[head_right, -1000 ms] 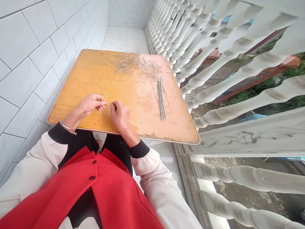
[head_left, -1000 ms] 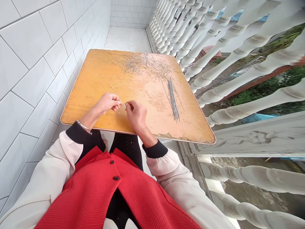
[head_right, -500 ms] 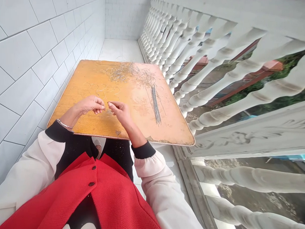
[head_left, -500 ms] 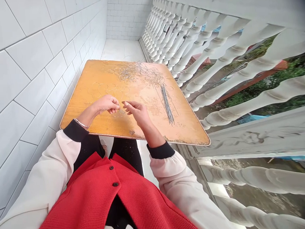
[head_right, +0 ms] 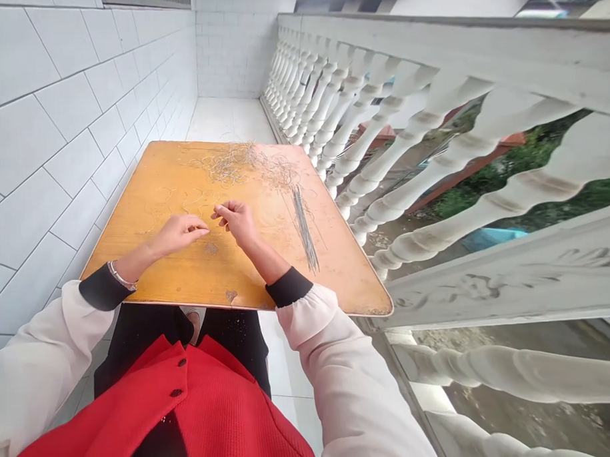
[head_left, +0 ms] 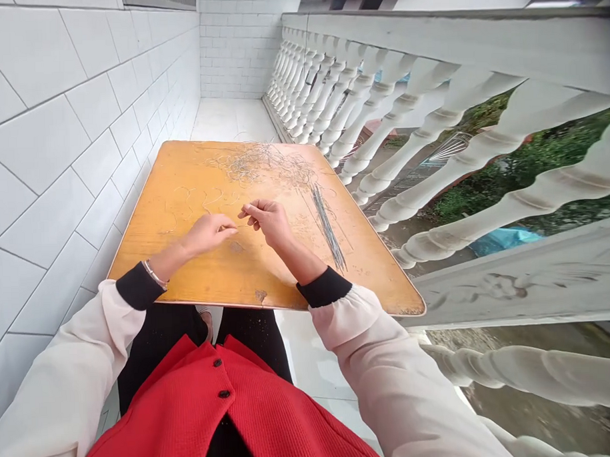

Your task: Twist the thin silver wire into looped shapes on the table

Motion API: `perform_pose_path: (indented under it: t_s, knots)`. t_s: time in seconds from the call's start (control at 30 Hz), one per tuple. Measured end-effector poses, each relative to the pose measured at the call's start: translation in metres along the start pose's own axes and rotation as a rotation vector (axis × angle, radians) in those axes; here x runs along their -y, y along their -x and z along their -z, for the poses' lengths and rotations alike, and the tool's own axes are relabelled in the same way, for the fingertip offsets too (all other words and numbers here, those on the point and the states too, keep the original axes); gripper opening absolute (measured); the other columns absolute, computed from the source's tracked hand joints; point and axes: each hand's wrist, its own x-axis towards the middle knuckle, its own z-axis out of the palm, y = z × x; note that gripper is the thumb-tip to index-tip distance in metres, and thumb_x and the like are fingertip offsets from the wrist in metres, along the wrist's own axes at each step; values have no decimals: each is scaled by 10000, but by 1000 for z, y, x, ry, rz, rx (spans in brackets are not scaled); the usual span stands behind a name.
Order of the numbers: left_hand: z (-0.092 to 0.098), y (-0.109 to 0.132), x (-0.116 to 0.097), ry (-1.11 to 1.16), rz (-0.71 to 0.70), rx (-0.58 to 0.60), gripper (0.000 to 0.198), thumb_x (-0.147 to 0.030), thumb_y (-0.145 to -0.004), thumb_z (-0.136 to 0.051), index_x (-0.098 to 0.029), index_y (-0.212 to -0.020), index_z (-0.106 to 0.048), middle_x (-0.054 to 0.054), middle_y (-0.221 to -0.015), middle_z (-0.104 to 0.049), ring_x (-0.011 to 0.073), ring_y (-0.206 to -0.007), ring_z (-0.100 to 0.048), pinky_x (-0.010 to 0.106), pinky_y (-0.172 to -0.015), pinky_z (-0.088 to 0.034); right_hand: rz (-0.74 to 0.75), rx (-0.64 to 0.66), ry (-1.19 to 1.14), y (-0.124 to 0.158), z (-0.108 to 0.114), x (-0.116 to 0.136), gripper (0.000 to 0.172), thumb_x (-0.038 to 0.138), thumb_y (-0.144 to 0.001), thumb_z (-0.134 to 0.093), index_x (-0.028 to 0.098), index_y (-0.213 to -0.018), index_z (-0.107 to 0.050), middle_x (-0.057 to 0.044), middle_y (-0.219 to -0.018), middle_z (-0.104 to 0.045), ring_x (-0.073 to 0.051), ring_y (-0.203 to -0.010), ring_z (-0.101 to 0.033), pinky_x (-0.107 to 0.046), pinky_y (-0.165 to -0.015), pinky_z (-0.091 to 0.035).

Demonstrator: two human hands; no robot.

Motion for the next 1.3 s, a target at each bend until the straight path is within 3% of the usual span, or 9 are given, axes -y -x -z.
perform_pose_path:
  t_s: [0.1, 0.23, 0.33, 0.47, 0.67, 0.83, 0.93, 1.07, 1.3]
  knots:
    - [-8, -1, -2, -157, -105, 1, 196, -199, -930, -580, -156, -959, -768, 77, -914, -754, 191, -846, -670, 309, -788, -476, -52, 15, -77, -6, 4, 0, 268, 349, -839, -715, 189, -656, -600, -36, -655, -709, -79, -489, -527, -209, -487, -407]
    - [-18, -1, -10, -377, -121, 66, 238, -181, -950, -530, -141, -954, -764, 110, -937, -762, 235, -864, -703, 332, -761, -486, -125, -57, -158, -10, 4, -10, 278, 387, -867, -717, 195, -714, -586, 9, -596, -657, -72, -477, -525, -204, -515, -430]
    - [-25, 1, -11, -413, -131, 83, 242, -161, -944, -511, -145, -948, -752, 109, -926, -763, 237, -845, -708, 330, -739, -486, -140, -65, -170, -11, 5, -15, 301, 417, -856, -736, 198, -725, -577, 23, -599, -638, -68, -482, -520, -203, -524, -435]
    - [-33, 7, -13, -312, -114, 60, 238, -187, -958, -497, -161, -983, -733, 103, -935, -765, 220, -824, -704, 313, -723, -475, -148, -87, -195, -11, 8, -17, 282, 404, -873, -715, 203, -734, -575, 24, -600, -633, -72, -491, -526, -205, -528, -444]
    - [-42, 16, -18, -100, -4, 41, 200, -225, -963, -522, -174, -977, -714, 57, -790, -735, 163, -688, -652, 268, -659, -441, -129, -116, -186, -9, 9, -18, 297, 460, -863, -714, 213, -769, -580, 16, -630, -652, -86, -524, -558, -217, -556, -477]
    - [-36, 13, -9, 157, 111, 28, 186, -299, -931, -602, -163, -968, -724, 10, -676, -678, 124, -610, -610, 234, -625, -446, -137, -67, -175, -7, 10, -21, 276, 412, -862, -730, 203, -737, -600, 14, -624, -651, -80, -538, -566, -207, -560, -473]
    - [-32, 11, -3, 297, 146, 87, 139, -245, -889, -626, -150, -898, -727, 4, -673, -678, 103, -594, -598, 217, -606, -442, -125, -28, -176, -5, 10, -23, 281, 411, -848, -749, 195, -733, -610, 9, -637, -661, -76, -536, -566, -211, -565, -473]
    - [-31, 10, 0, 433, 132, 175, 98, -198, -819, -680, -128, -863, -733, 19, -713, -705, 86, -583, -573, 207, -581, -431, -92, 16, -148, -2, 9, -24, 331, 489, -822, -767, 202, -753, -616, 14, -641, -661, -73, -521, -545, -216, -550, -463]
    - [-28, 5, 6, 383, 19, 194, 150, -56, -768, -642, -136, -812, -761, 23, -748, -717, 94, -647, -599, 220, -647, -456, -51, 113, -105, 1, 11, -22, 353, 536, -790, -777, 210, -769, -643, 21, -641, -644, -71, -503, -493, -217, -503, -407]
